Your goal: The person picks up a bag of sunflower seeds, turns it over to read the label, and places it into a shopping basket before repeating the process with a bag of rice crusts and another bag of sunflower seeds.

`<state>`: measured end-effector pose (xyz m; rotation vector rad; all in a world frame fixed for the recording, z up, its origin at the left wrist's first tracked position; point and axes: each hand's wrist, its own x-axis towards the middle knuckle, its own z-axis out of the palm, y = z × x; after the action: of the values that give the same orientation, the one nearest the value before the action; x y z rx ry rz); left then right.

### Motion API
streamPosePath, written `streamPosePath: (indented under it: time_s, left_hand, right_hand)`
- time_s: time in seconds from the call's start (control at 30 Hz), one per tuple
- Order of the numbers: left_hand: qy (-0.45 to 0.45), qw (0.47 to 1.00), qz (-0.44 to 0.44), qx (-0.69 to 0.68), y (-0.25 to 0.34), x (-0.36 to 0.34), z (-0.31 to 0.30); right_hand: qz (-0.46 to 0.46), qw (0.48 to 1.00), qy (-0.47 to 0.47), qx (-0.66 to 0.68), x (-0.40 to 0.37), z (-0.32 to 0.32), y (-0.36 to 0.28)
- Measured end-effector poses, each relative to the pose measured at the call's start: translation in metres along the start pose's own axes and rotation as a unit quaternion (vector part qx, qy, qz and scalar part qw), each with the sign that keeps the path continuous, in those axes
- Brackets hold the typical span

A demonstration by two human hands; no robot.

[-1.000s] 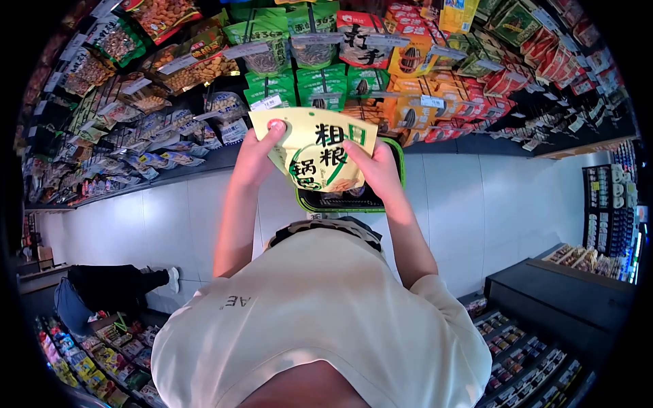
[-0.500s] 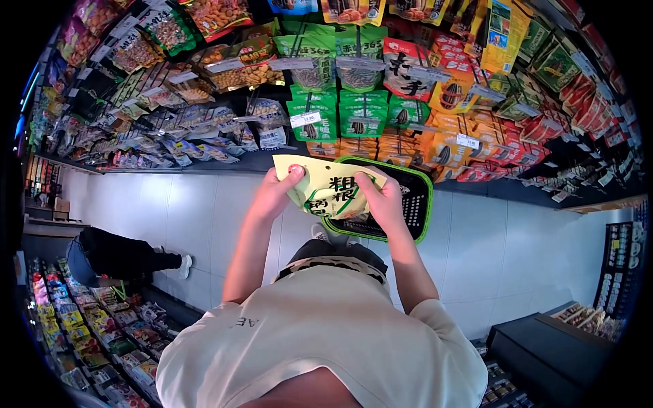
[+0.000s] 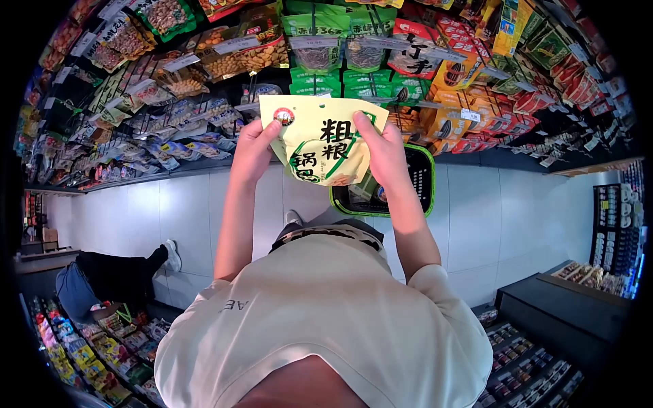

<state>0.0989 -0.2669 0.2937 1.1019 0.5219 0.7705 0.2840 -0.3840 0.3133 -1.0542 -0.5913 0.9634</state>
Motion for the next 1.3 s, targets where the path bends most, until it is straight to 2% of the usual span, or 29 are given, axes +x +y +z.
streamPosePath:
  time_s: [0.43,0.67,0.93,1.3]
  left_hand:
    - [-0.022,1.000,0.016,-0.001,0.064,0.002,-0.115]
    - [0.007,0.999,0.045,0.018,0.083,0.006,-0.147]
    - [0.055,0.997,0.036,-0.035,0.102,-0.001,-0.173]
    - [0.051,0.995,0.054,-0.059,0.117,0.017,-0.210]
  right_hand:
    - [-0.028,0.999,0.026,-0.027,0.009,0.133,0.028]
    - [-0.031,0.997,0.011,-0.066,0.023,0.168,0.033]
    - [-0.033,0.999,-0.021,-0.036,0.043,0.198,0.052]
    - [-0.033,0.997,-0.040,-0.049,0.073,0.229,0.061]
